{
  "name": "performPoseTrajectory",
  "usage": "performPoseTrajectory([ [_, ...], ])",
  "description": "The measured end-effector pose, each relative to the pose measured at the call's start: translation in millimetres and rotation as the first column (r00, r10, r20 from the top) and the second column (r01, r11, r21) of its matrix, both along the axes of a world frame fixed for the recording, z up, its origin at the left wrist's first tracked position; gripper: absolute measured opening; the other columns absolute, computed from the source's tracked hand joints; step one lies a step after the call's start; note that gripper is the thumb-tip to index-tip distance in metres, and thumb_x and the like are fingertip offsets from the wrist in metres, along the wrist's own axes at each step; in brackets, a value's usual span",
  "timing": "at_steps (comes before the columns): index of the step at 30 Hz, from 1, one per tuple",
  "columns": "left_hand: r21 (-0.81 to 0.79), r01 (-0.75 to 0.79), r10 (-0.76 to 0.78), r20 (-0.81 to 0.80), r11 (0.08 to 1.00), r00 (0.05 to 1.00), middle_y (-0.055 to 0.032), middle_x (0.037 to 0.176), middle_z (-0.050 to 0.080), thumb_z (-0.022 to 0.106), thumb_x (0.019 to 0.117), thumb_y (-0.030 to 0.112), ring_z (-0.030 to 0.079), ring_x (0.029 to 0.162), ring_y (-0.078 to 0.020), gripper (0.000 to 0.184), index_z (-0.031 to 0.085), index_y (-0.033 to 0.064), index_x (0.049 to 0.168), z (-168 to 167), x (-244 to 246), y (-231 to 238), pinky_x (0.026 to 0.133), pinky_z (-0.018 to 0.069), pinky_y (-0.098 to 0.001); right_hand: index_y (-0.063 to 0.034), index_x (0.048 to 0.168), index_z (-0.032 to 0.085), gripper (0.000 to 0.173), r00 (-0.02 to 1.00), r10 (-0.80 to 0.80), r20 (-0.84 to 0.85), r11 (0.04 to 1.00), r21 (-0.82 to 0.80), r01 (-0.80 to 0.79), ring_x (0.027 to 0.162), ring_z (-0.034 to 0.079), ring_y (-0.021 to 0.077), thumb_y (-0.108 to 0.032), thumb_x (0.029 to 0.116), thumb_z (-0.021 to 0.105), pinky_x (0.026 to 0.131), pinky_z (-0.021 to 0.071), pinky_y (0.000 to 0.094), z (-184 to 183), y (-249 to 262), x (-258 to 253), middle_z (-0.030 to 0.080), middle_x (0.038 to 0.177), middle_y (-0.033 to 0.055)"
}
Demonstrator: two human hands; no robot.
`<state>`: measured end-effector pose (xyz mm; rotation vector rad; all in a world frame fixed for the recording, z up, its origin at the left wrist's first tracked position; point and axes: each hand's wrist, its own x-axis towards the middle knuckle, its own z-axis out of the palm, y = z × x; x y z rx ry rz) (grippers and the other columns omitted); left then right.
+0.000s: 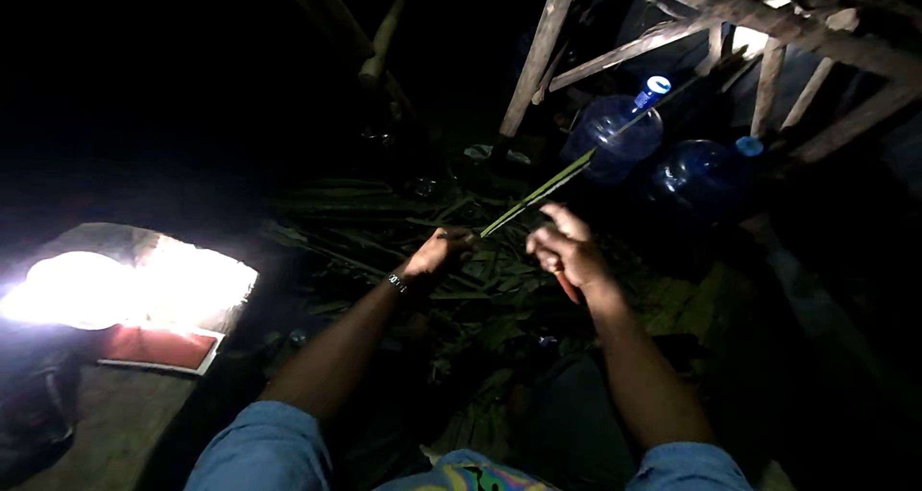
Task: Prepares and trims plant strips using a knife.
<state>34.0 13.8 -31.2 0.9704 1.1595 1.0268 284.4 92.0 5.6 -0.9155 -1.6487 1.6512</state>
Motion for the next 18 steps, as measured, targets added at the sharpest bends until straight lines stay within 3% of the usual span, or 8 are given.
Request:
performPoseTrajectory([
  [3,-0.037,-0.018,0.023,0.135,0.999,0.991,0.0055,0.064,0.052,0.045,0.1034,0.011,0.046,0.051,-0.002,0.02,0.063,0.0094,0.094,-2.1,3.9,-2.3,0.047,0.0408,-0.0174,-0.0068,0.139,0.042,0.038,0.94,0.304,0.158,0.953,-0.055,-0.299,0.054,0.05,0.0016,-0.012,0.1027,0.053,0.049,0.0402,0.0179,-11.7,-17.8,-35.5,0.067,0.083,0.0009],
  [5,-0.063,0.007,0.004,0.181,0.998,0.984,0.006,0.067,0.057,0.042,0.1031,0.008,0.053,0.055,-0.0019,0.021,0.062,0.0101,0.098,-2.6,2.2,-4.1,0.052,0.0471,-0.0178,-0.005,0.137,0.045,0.035,0.92,0.359,0.158,0.933,-0.076,-0.351,0.053,0.048,0.0001,-0.012,0.1032,0.053,0.048,0.0383,0.0166,-15.7,-23.2,-47.5,0.067,0.082,-0.0004],
  [7,-0.055,0.088,-0.073,0.236,0.995,0.969,0.0058,0.067,0.058,0.04,0.1038,0.008,0.052,0.054,-0.0009,0.024,0.062,0.0111,0.094,-5.7,0.3,-3.1,0.051,0.0447,-0.0162,-0.0053,0.143,0.046,0.041,0.931,0.345,0.119,0.938,-0.081,-0.338,0.052,0.047,0.0,-0.011,0.1033,0.052,0.047,0.0372,0.0163,-17.2,-25.3,-51.2,0.068,0.082,0.0002],
  [9,-0.028,0.176,-0.163,0.259,0.984,0.952,0.0054,0.067,0.06,0.039,0.1021,0.008,0.051,0.052,0.0007,0.027,0.062,0.0116,0.089,-10.3,-0.8,-0.5,0.048,0.0419,-0.0143,-0.0051,0.141,0.049,0.039,0.941,0.325,0.094,0.946,-0.056,-0.321,0.051,0.046,-0.0004,-0.01,0.1026,0.052,0.046,0.0358,0.0159,-17.9,-25.1,-50.2,0.069,0.082,0.0007],
  [13,-0.041,0.201,-0.182,0.277,0.979,0.943,0.006,0.066,0.059,0.039,0.0996,0.005,0.05,0.052,0.0003,0.025,0.06,0.0121,0.089,-8.3,2.9,0.8,0.049,0.0432,-0.0149,0.0009,0.136,0.055,0.036,0.962,0.259,0.083,0.963,0.051,-0.263,0.052,0.047,-0.0022,-0.007,0.1006,0.054,0.046,0.0362,0.0148,-16.0,-26.6,-45.5,0.07,0.081,-0.001],
  [15,-0.057,0.22,-0.19,0.333,0.974,0.924,0.0068,0.063,0.056,0.036,0.0993,0.005,0.049,0.049,0.0,0.028,0.059,0.0129,0.085,-6.2,4.6,1.4,0.047,0.0427,-0.0152,0.0025,0.129,0.06,0.031,0.974,0.197,0.113,0.965,0.151,-0.213,0.055,0.05,-0.0032,-0.008,0.1003,0.054,0.049,0.0381,0.0145,-14.2,-28.0,-43.6,0.071,0.081,-0.003],
  [18,-0.036,0.343,-0.288,0.464,0.939,0.837,0.0096,0.062,0.052,0.035,0.1,0.015,0.046,0.047,0.0008,0.03,0.057,0.0178,0.081,-12.4,0.3,3.7,0.046,0.0426,-0.0151,0.0018,0.107,0.065,0.016,0.986,0.085,0.141,0.934,0.334,-0.128,0.056,0.049,-0.0044,-0.009,0.1007,0.055,0.051,0.0392,0.0146,-8.2,-22.6,-35.1,0.07,0.08,-0.004],
])
